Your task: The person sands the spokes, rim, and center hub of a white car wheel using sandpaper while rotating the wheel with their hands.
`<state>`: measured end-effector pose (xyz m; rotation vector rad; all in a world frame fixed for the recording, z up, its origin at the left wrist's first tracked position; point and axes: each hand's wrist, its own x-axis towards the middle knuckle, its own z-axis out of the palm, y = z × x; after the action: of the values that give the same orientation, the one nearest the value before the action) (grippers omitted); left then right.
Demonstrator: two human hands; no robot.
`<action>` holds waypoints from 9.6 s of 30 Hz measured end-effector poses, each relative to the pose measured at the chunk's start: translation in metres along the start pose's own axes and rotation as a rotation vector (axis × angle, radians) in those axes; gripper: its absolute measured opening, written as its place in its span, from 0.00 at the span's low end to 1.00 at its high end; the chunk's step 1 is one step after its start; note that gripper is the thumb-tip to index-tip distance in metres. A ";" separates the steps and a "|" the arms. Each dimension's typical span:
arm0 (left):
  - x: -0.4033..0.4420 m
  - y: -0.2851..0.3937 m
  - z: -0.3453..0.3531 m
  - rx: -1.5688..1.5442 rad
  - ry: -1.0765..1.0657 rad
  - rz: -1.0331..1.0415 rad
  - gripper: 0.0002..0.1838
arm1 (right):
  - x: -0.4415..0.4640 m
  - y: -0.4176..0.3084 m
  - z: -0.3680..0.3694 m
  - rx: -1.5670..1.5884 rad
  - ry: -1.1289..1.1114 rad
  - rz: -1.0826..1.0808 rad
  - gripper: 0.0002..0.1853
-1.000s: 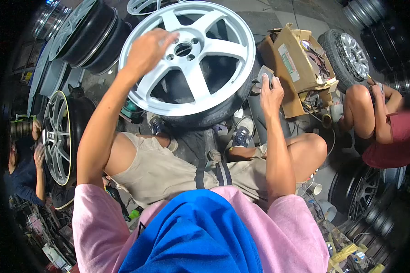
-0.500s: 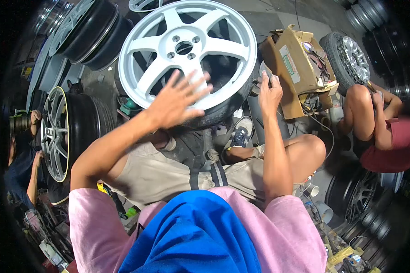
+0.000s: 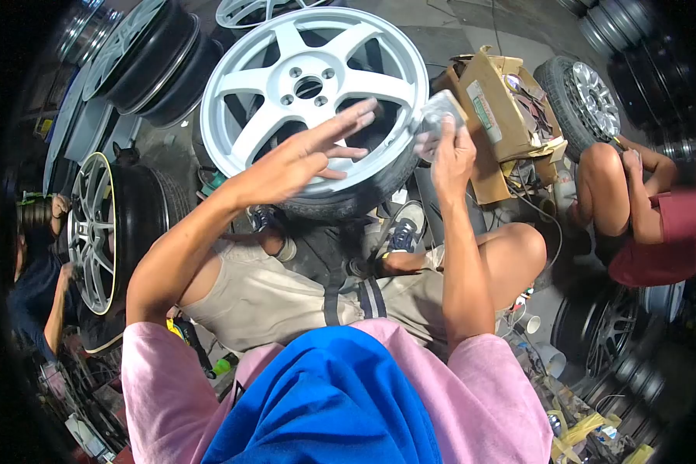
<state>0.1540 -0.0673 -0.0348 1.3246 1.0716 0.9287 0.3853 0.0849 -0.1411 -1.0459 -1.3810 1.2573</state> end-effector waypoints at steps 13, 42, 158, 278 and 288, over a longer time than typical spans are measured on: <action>0.018 0.039 0.008 0.057 -0.050 -0.204 0.41 | -0.061 -0.056 0.054 0.475 -0.471 0.486 0.15; -0.074 -0.036 0.004 1.456 0.051 -0.522 0.26 | -0.032 -0.024 0.036 -0.011 -0.155 -0.047 0.13; -0.110 -0.135 -0.268 0.862 0.771 -0.423 0.34 | -0.099 -0.067 0.210 -0.698 -0.993 -0.517 0.12; 0.029 -0.140 -0.249 1.180 0.366 -0.579 0.49 | 0.076 0.006 0.022 -0.563 -0.335 0.432 0.20; 0.021 -0.075 -0.148 0.852 0.212 -0.654 0.57 | 0.201 0.032 0.018 -0.973 -0.080 -0.060 0.19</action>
<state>0.0129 -0.0105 -0.1042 1.3814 2.0413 0.0881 0.3329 0.2817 -0.1528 -1.5702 -2.1373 0.5354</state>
